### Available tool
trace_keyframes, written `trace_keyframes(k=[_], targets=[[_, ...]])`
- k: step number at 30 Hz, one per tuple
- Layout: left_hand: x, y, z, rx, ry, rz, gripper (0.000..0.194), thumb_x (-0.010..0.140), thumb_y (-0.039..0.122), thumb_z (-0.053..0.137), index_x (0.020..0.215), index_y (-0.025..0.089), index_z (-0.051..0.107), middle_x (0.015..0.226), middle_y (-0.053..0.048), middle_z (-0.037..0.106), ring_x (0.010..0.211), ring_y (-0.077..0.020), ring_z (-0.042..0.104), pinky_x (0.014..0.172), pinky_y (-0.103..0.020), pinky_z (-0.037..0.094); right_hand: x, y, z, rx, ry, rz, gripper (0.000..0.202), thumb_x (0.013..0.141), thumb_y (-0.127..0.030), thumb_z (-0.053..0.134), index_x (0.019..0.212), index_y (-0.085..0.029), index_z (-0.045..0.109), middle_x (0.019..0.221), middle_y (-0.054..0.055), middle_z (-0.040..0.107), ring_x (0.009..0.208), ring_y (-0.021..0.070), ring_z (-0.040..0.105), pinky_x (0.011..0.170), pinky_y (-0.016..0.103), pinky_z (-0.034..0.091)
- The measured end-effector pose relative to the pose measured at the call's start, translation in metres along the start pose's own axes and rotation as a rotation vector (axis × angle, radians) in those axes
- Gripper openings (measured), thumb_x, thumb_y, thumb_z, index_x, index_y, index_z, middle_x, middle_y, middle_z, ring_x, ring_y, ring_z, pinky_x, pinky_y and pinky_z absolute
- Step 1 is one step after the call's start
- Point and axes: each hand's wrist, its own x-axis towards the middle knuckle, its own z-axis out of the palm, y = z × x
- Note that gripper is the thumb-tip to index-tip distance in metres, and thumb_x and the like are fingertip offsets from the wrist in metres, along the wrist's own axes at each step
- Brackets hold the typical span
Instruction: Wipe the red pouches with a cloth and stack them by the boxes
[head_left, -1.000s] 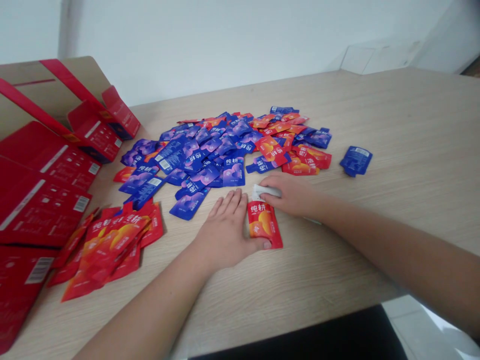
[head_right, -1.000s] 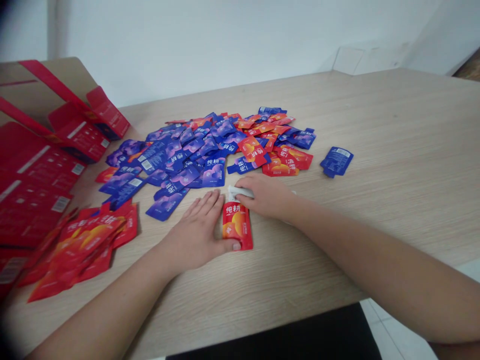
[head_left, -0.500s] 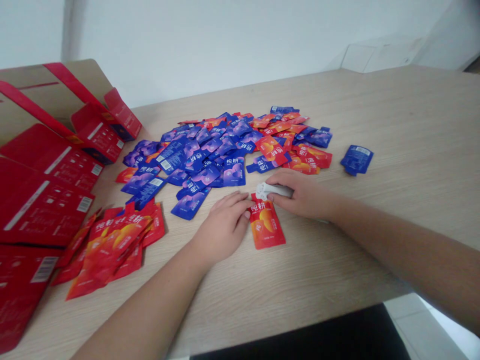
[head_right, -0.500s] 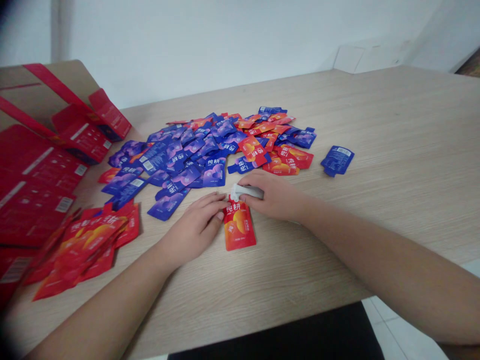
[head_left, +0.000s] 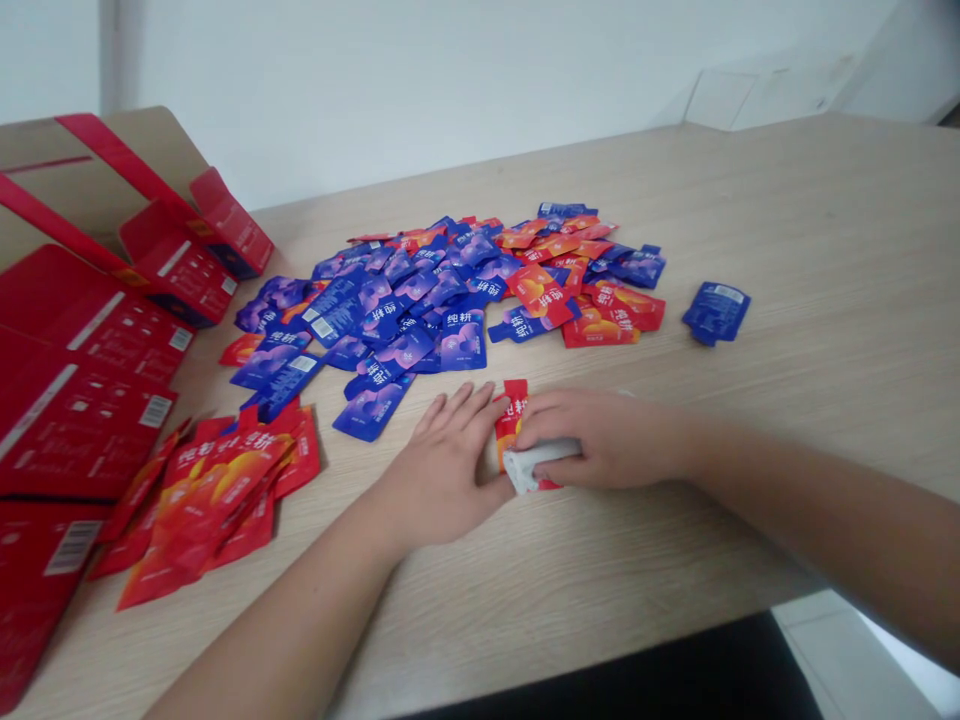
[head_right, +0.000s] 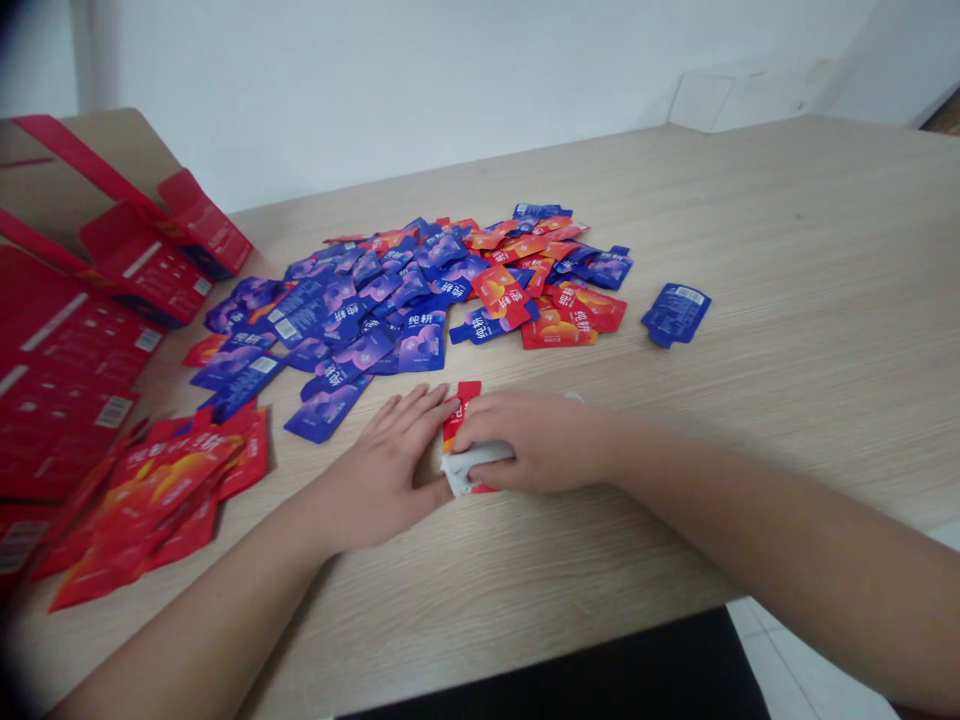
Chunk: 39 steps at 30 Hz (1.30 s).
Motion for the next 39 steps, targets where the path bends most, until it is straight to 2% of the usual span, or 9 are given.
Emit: trace_keyframes(k=[5,12,19,24,27,31,33,35,39], targets=[[0.001,0.004,-0.001,-0.014,-0.049,-0.056,0.102,0.096,0.077,0.061,0.175,0.023,0.022,0.182,-0.013,0.015,0.169,-0.0392,0.008,0.135,-0.066,0.015,0.004,0.002,0.003,-0.096,0.135,0.147,0.023,0.095,-0.024,0.072,0.118,-0.021,0.077,0.123,0.011,0.075,0.113,0.0289,0.07,0.105,0.044,0.054],[0.0,0.003,0.003,-0.022,-0.026,-0.068,0.112,0.096,0.078,0.061,0.176,0.018,0.012,0.181,-0.016,0.01,0.168,-0.0383,0.01,0.137,-0.062,0.013,0.015,0.02,0.007,-0.191,0.311,0.275,0.021,0.101,-0.032,0.066,0.117,-0.02,0.074,0.115,0.011,0.075,0.109,0.0286,0.069,0.101,0.044,0.055],[0.001,0.004,0.0,-0.015,-0.068,-0.1,0.11,0.097,0.081,0.056,0.175,0.014,0.018,0.181,-0.016,0.008,0.169,-0.0376,0.007,0.137,-0.06,0.012,0.016,0.041,0.004,-0.289,0.405,0.354,0.023,0.103,-0.035,0.062,0.123,-0.025,0.07,0.129,0.012,0.073,0.123,0.0317,0.067,0.107,0.05,0.054],[0.0,0.003,0.0,-0.017,-0.059,-0.093,0.11,0.097,0.081,0.056,0.175,0.013,0.019,0.181,-0.016,0.008,0.169,-0.037,0.009,0.137,-0.06,0.013,0.01,0.041,-0.002,-0.27,0.516,0.344,0.026,0.1,-0.031,0.065,0.124,-0.023,0.069,0.125,0.012,0.074,0.118,0.0324,0.069,0.104,0.051,0.055],[-0.001,0.003,0.001,-0.019,-0.047,-0.085,0.109,0.097,0.081,0.055,0.175,0.013,0.02,0.181,-0.016,0.009,0.169,-0.0376,0.009,0.137,-0.06,0.014,0.002,0.029,-0.009,-0.135,0.437,0.278,0.024,0.098,-0.032,0.069,0.12,-0.025,0.071,0.119,0.008,0.076,0.108,0.0281,0.071,0.096,0.044,0.057],[-0.001,0.003,0.001,-0.007,-0.051,-0.074,0.11,0.096,0.082,0.056,0.175,0.014,0.02,0.181,-0.017,0.01,0.169,-0.0379,0.009,0.136,-0.06,0.014,-0.005,0.008,-0.018,0.055,0.067,0.137,0.02,0.095,-0.026,0.072,0.115,-0.025,0.074,0.113,0.004,0.077,0.101,0.0228,0.072,0.092,0.038,0.056],[0.0,0.003,0.001,-0.014,-0.041,-0.065,0.109,0.095,0.083,0.056,0.175,0.016,0.022,0.181,-0.017,0.011,0.168,-0.0381,0.01,0.136,-0.06,0.015,-0.005,0.003,-0.019,0.088,-0.047,0.114,0.019,0.095,-0.021,0.071,0.113,-0.024,0.075,0.112,0.004,0.077,0.102,0.0224,0.071,0.093,0.037,0.055],[0.0,0.002,0.0,-0.021,-0.033,-0.063,0.109,0.095,0.084,0.056,0.174,0.017,0.023,0.181,-0.017,0.013,0.168,-0.0386,0.012,0.136,-0.059,0.017,-0.002,0.004,-0.018,0.058,-0.039,0.141,0.017,0.094,-0.02,0.07,0.111,-0.022,0.075,0.113,0.006,0.076,0.103,0.0235,0.071,0.094,0.038,0.055],[0.001,0.0,-0.001,-0.016,-0.044,-0.069,0.111,0.093,0.086,0.056,0.174,0.017,0.026,0.181,-0.016,0.014,0.168,-0.0391,0.011,0.136,-0.058,0.018,0.004,0.018,-0.012,-0.066,0.148,0.209,0.017,0.097,-0.027,0.068,0.112,-0.02,0.071,0.117,0.01,0.075,0.107,0.027,0.07,0.096,0.042,0.054]])
